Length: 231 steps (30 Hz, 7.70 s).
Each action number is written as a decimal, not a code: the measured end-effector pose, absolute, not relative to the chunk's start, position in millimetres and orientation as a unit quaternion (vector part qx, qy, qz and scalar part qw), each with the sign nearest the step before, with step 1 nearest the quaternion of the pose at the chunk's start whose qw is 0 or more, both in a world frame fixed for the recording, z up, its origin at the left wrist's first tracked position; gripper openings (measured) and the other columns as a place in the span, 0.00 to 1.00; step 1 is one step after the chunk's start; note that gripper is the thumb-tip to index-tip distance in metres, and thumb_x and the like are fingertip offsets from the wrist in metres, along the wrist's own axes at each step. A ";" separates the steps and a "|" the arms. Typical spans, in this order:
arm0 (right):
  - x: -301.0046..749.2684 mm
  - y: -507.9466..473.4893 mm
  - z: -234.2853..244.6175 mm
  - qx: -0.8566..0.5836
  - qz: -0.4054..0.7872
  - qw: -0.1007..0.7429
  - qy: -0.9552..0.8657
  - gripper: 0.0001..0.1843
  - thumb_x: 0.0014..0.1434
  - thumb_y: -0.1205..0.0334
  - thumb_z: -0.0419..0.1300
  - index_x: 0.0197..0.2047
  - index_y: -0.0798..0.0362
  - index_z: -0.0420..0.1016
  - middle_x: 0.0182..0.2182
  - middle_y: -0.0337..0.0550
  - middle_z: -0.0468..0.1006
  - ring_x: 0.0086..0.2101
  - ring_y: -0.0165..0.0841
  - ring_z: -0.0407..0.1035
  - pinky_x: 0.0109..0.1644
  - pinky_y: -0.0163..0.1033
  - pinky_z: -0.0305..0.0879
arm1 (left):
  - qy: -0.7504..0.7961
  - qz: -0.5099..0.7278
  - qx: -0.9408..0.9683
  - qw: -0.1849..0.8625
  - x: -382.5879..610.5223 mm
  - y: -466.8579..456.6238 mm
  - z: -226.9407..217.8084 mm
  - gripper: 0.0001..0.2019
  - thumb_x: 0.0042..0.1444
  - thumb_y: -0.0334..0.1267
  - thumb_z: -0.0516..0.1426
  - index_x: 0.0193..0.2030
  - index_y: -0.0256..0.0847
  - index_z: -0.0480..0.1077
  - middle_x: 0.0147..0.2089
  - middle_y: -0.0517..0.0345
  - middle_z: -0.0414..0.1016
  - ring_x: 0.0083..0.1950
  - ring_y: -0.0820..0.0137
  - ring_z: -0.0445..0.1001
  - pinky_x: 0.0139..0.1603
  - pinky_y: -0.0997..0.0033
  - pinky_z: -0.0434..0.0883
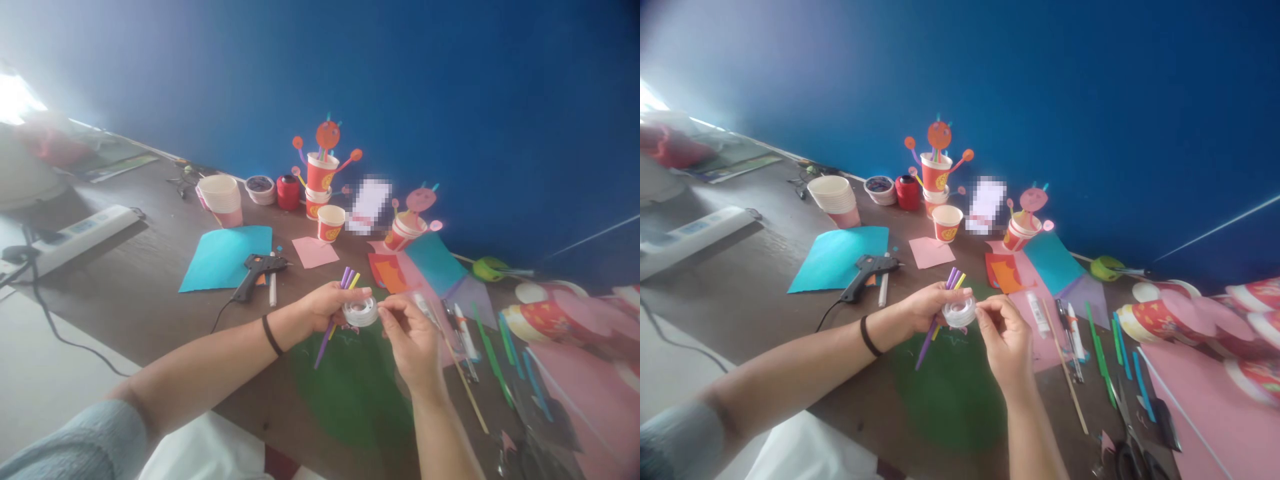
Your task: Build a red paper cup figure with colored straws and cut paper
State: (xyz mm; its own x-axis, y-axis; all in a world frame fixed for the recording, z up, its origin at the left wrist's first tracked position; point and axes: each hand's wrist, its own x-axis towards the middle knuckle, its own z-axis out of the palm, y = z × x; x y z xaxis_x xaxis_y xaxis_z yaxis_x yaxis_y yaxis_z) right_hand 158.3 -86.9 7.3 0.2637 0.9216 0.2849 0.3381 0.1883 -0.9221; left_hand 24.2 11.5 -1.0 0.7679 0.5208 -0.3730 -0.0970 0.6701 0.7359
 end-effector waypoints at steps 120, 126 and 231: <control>158.4 -91.7 20.7 -0.564 0.338 0.509 -0.556 0.11 0.59 0.53 0.57 0.33 0.51 0.74 0.27 0.37 0.65 0.29 0.30 0.62 0.32 0.36 0.57 | 0.104 -0.155 0.469 0.863 8.7 11.5 12.0 0.15 0.48 0.47 0.60 0.30 0.33 0.70 0.20 0.61 0.66 0.21 0.72 0.71 0.18 0.75 0.72; 156.8 -91.8 23.1 -0.561 0.347 0.503 -0.559 0.12 0.59 0.53 0.56 0.32 0.52 0.74 0.27 0.37 0.65 0.28 0.30 0.62 0.32 0.36 0.58 | 0.095 -0.164 0.466 0.864 9.8 12.3 8.0 0.16 0.48 0.48 0.60 0.30 0.33 0.70 0.20 0.60 0.66 0.21 0.72 0.70 0.18 0.74 0.72; 154.4 -103.0 25.6 -0.580 -0.010 0.272 -0.767 0.30 0.61 0.70 0.51 0.65 0.50 0.48 0.35 0.43 0.70 0.37 0.36 0.65 0.45 0.45 0.64 | 0.182 -0.039 0.728 0.660 -1.7 26.4 25.1 0.05 0.50 0.37 0.56 0.30 0.38 0.66 0.29 0.58 0.78 0.24 0.74 0.73 0.30 0.72 0.71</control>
